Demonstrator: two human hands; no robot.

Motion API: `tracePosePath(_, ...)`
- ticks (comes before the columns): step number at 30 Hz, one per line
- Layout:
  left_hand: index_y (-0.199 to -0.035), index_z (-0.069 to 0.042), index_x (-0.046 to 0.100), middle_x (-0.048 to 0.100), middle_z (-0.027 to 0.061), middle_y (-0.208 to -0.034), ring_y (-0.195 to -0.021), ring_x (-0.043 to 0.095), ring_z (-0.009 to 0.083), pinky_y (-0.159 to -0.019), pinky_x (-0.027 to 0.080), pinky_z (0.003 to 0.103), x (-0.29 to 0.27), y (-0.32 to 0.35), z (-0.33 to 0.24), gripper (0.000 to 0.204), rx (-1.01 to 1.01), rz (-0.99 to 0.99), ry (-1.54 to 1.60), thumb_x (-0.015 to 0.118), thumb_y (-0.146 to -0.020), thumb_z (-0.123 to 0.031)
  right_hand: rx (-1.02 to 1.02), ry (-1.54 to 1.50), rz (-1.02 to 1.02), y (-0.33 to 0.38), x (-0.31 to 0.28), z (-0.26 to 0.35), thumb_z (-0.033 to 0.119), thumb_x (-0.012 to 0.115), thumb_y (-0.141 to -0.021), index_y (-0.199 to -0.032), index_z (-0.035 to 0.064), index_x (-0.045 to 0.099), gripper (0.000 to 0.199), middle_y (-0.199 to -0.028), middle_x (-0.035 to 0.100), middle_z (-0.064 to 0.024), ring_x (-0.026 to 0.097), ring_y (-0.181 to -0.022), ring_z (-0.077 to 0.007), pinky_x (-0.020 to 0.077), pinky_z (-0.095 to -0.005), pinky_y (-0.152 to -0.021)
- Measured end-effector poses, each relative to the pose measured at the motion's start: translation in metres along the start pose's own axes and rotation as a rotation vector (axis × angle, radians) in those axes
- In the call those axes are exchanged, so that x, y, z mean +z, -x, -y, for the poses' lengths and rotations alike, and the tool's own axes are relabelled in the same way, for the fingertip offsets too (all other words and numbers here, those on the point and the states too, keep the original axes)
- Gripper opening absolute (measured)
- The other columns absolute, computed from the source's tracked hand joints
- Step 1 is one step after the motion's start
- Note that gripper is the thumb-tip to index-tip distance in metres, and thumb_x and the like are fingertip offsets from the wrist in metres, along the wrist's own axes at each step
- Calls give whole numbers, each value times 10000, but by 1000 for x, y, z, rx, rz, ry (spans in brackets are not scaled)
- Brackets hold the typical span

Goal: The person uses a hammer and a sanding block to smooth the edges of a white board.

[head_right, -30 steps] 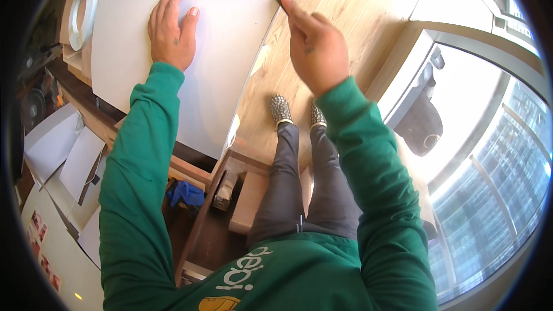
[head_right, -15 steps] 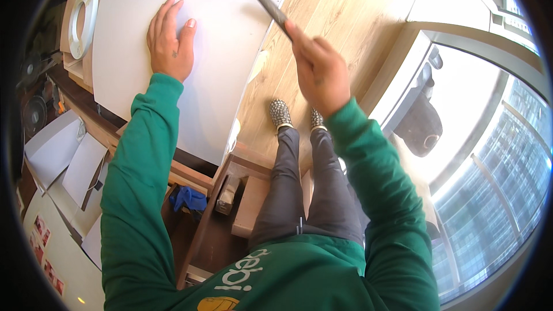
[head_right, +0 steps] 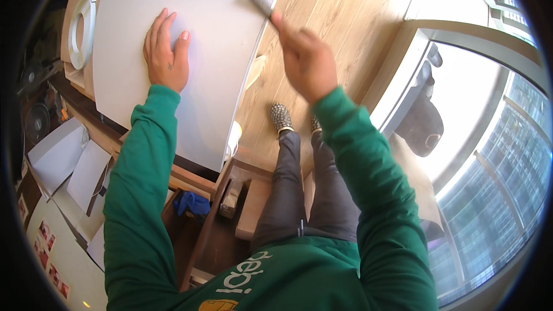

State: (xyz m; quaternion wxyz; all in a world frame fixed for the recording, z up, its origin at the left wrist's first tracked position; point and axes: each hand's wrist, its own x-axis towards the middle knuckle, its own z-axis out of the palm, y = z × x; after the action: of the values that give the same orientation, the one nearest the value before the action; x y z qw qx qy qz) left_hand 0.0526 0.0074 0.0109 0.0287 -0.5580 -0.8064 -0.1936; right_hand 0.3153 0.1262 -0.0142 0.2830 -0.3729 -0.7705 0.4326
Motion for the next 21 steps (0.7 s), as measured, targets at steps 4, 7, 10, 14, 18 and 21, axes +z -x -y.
tracePosePath(4, -1355, -35, 573, 512, 126, -1497, -1369, 455, 345, -1178, 289, 455, -4, 0, -1, 439, 6, -1, 5, 578, -973, -250, 76, -38, 101, 48, -7, 20, 61, 628, -957, -1375, 222, 649, 448, -717, 513, -140, 558, -608, -289, 482, -390, -586)
tracePosePath(7, -1364, -35, 565, 511, 128, -1498, -1379, 444, 349, -1180, 284, 465, -4, -2, -3, 449, 10, 3, 15, 580, -971, -251, -71, 21, -72, -7, -1, -9, 69, 625, -963, -1349, 203, 667, 410, -697, 516, -147, 572, -624, -288, 487, -389, -599)
tracePosePath(10, -1365, -33, 564, 507, 132, -1502, -1381, 443, 354, -1181, 286, 467, -6, -4, -4, 449, -1, 5, 7, 582, -969, -245, -4, -72, -94, -54, -8, -1, 78, 616, -968, -1347, 191, 662, 398, -697, 533, -162, 547, -595, -301, 474, -404, -582)
tracePosePath(14, -1364, -32, 565, 502, 136, -1506, -1381, 445, 351, -1181, 289, 463, -7, -1, -2, 448, -24, 25, -22, 584, -968, -241, 26, 68, 88, 10, -9, 11, 31, 633, -945, -1386, 237, 645, 486, -677, 497, -140, 545, -584, -277, 476, -396, -579)
tracePosePath(18, -1366, -32, 561, 501, 136, -1508, -1386, 440, 349, -1183, 284, 468, -9, -3, -4, 448, -4, 16, -2, 586, -968, -235, -46, 18, -35, -31, -17, -6, 71, 620, -969, -1355, 206, 661, 411, -704, 532, -157, 563, -601, -279, 480, -379, -588)
tracePosePath(21, -1366, -30, 560, 501, 137, -1507, -1385, 440, 351, -1183, 284, 469, -9, -2, -8, 444, -9, 21, 7, 585, -968, -225, -60, 50, -114, -73, -24, -10, 99, 610, -986, -1355, 193, 655, 383, -731, 569, -165, 566, -608, -286, 476, -374, -586)
